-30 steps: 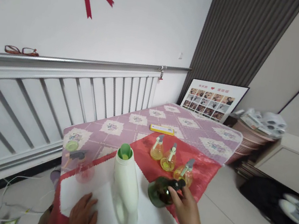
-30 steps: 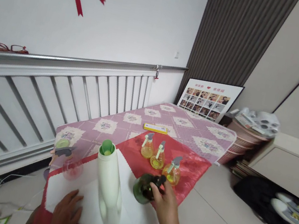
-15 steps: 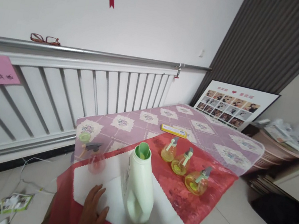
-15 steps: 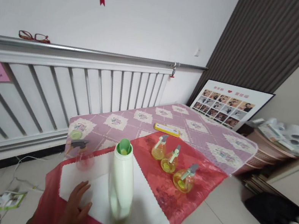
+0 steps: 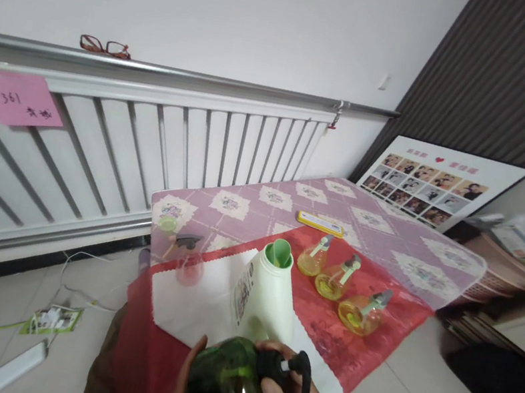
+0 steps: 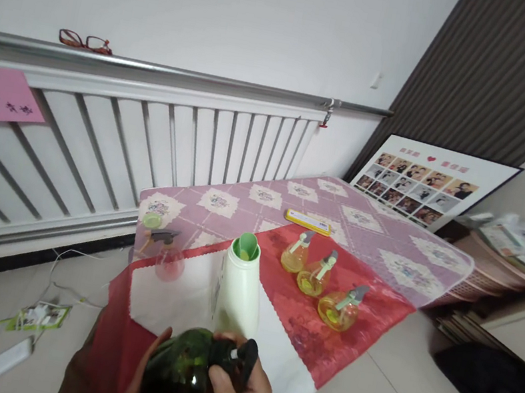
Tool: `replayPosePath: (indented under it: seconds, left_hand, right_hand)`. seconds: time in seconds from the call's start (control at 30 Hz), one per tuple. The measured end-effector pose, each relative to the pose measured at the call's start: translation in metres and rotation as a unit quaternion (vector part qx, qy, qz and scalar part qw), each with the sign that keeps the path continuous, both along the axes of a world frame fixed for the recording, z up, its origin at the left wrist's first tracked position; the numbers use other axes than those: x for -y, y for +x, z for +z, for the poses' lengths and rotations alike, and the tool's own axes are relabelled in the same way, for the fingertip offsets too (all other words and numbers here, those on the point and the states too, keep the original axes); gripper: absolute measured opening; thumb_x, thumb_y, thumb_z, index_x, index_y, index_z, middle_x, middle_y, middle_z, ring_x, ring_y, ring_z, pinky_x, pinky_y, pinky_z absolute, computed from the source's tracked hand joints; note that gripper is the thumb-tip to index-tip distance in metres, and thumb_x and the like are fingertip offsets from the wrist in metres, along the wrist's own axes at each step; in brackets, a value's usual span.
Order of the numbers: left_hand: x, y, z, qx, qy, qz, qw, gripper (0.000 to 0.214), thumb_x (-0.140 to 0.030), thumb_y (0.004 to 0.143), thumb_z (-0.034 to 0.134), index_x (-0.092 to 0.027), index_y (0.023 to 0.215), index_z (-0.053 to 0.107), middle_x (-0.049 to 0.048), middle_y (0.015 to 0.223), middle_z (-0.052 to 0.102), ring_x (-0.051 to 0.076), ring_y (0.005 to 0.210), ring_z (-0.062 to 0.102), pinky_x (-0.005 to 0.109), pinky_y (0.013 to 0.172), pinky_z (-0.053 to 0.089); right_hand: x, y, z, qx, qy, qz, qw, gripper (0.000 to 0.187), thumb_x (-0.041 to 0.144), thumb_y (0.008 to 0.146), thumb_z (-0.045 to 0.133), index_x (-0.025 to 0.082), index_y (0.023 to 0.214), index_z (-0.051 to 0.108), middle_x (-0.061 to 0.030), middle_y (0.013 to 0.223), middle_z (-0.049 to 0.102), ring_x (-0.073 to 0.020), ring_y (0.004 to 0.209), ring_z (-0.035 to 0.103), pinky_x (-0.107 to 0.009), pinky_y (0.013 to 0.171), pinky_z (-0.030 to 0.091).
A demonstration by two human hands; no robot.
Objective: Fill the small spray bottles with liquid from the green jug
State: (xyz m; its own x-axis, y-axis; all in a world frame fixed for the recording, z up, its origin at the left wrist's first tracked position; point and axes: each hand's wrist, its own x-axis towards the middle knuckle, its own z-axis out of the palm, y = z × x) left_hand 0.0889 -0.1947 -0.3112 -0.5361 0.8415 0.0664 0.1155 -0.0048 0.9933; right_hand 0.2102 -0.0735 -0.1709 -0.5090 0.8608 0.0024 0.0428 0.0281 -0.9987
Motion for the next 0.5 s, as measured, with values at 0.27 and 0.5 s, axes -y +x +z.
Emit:
replayPosePath:
  seconds: [0.27,0.5]
  left_hand:
    - [0.009,-0.021,0.05,0.208,0.058,-0.087,0.973,0.13,-0.071,0.057,0.069,-0.017,0.148,-0.007,0.0203,0.141,0.045,0.039,0.13,0.042,0.054,0.107,0.035]
    - [0.012,-0.02,0.042,0.211,0.07,-0.078,0.972,0.124,-0.075,0.056,0.066,-0.017,0.149,0.009,0.0191,0.14,0.047,0.04,0.127,0.045,0.053,0.107,0.034]
  right_hand:
    - [0.006,-0.024,-0.019,-0.08,-0.028,-0.036,0.996,0.038,0.035,0.065,0.075,0.025,0.101,0.065,-0.0051,0.099,0.074,-0.0235,0.093,0.068,-0.034,0.083,0.054]
    - [0.011,-0.02,-0.014,-0.03,-0.028,0.004,0.999,0.037,0.046,0.074,0.068,0.022,0.103,0.067,-0.0088,0.106,0.072,-0.0249,0.101,0.066,-0.037,0.092,0.051]
